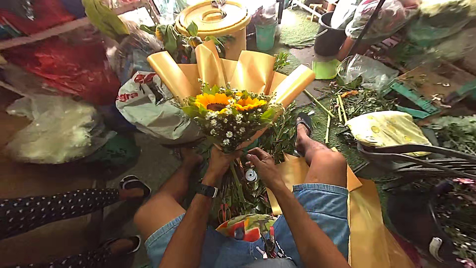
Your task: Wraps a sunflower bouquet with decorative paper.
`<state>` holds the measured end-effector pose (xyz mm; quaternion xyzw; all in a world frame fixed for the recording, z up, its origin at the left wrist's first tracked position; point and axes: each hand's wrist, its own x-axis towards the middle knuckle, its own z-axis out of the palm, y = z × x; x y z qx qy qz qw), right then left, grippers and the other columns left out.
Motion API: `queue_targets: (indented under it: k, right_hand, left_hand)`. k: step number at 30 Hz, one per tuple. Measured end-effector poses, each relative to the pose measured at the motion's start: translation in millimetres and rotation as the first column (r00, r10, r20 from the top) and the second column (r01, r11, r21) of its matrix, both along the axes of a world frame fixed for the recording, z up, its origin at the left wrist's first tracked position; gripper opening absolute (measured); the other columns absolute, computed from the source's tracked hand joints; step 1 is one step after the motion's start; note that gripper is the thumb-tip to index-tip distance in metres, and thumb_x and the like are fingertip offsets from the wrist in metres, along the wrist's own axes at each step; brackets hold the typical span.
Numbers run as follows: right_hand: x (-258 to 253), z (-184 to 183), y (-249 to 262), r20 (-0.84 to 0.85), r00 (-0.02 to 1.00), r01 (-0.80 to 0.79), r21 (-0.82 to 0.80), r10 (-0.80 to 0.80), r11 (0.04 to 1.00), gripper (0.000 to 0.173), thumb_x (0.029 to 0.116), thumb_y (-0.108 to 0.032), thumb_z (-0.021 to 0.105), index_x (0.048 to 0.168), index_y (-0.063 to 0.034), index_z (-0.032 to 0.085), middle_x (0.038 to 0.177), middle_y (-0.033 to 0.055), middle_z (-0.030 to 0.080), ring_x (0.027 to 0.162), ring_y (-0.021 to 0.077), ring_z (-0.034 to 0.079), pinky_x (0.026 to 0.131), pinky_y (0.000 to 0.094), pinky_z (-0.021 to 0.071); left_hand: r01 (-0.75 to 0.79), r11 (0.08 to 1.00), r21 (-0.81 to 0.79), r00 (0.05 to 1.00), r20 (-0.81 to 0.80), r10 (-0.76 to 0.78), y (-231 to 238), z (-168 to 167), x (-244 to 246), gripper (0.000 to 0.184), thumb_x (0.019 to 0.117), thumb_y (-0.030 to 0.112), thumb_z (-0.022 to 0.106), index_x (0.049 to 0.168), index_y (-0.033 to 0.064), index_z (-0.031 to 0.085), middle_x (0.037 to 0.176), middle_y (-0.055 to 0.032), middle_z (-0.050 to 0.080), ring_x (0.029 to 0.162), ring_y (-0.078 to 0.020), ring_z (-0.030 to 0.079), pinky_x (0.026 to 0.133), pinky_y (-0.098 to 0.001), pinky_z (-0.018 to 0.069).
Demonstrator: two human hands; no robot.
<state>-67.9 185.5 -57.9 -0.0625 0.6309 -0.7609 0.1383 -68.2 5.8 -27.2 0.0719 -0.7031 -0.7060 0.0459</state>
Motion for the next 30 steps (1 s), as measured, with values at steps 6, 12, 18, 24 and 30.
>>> queue_targets:
  k: [6,12,18,24,30]
  right_hand:
    - [-8,-21,-2,-0.617,0.786,0.393,0.447,-0.042,0.803,0.025,0.1009,-0.031,0.065,0.104,-0.0086,0.076,0.124,0.0097,0.069,0.096,0.0162,0.071,0.081,0.0332,0.0615]
    - [-17,-25,-8,-0.713,0.701,0.436,0.430,0.002,0.791,0.022,0.1025,-0.023,0.062,0.111,-0.0080,0.075,0.108,0.0082,0.075,0.098,0.0174,0.073,0.088,0.0342,0.0612]
    - [-18,-16,-5,-0.634,0.766,0.307,0.502,0.103,0.809,0.026,0.0999,-0.019,0.064,0.121,-0.0054,0.071,0.113,0.0129,0.073,0.102,0.0221,0.072,0.091,0.0379,0.0604]
    - [-5,-8,-14,-0.620,0.780,0.402,0.601,0.086,0.691,0.027,0.0986,-0.017,0.063,0.122,-0.0050,0.069,0.110,0.0139,0.072,0.090,0.0259,0.073,0.078,0.0410,0.0624]
    - [-11,-13,-17,-0.818,0.564,0.615,0.508,0.113,0.603,0.019,0.1012,-0.021,0.062,0.110,-0.0178,0.079,0.107,0.0101,0.073,0.072,0.0216,0.071,0.060,0.0364,0.0595]
  left_hand:
    - [-0.015,0.997,0.081,0.997,0.071,0.009,7,-13,-7,0.069,0.0744,-0.004,0.084,0.133,-0.0052,0.049,0.112,-0.0157,0.071,0.103,-0.0227,0.071,0.093,-0.0386,0.0604]
    - [-0.078,0.987,0.143,0.978,0.204,0.047,8,-8,-9,0.070,0.0769,-0.003,0.081,0.138,-0.0016,0.047,0.116,-0.0158,0.069,0.105,-0.0225,0.070,0.093,-0.0392,0.0596]
    - [-0.070,0.982,0.174,0.980,0.195,0.036,1,-11,-6,0.067,0.0768,-0.004,0.081,0.135,-0.0024,0.049,0.114,-0.0159,0.070,0.103,-0.0229,0.070,0.092,-0.0387,0.0597]
    - [-0.104,0.980,0.173,0.975,0.211,0.066,2,-5,-2,0.059,0.0784,-0.004,0.081,0.130,-0.0028,0.053,0.109,-0.0158,0.071,0.099,-0.0227,0.071,0.089,-0.0381,0.0606]
    - [-0.102,0.974,0.203,0.972,0.230,0.054,2,0,1,0.064,0.0780,-0.003,0.081,0.135,-0.0014,0.051,0.114,-0.0158,0.070,0.103,-0.0233,0.070,0.091,-0.0384,0.0597]
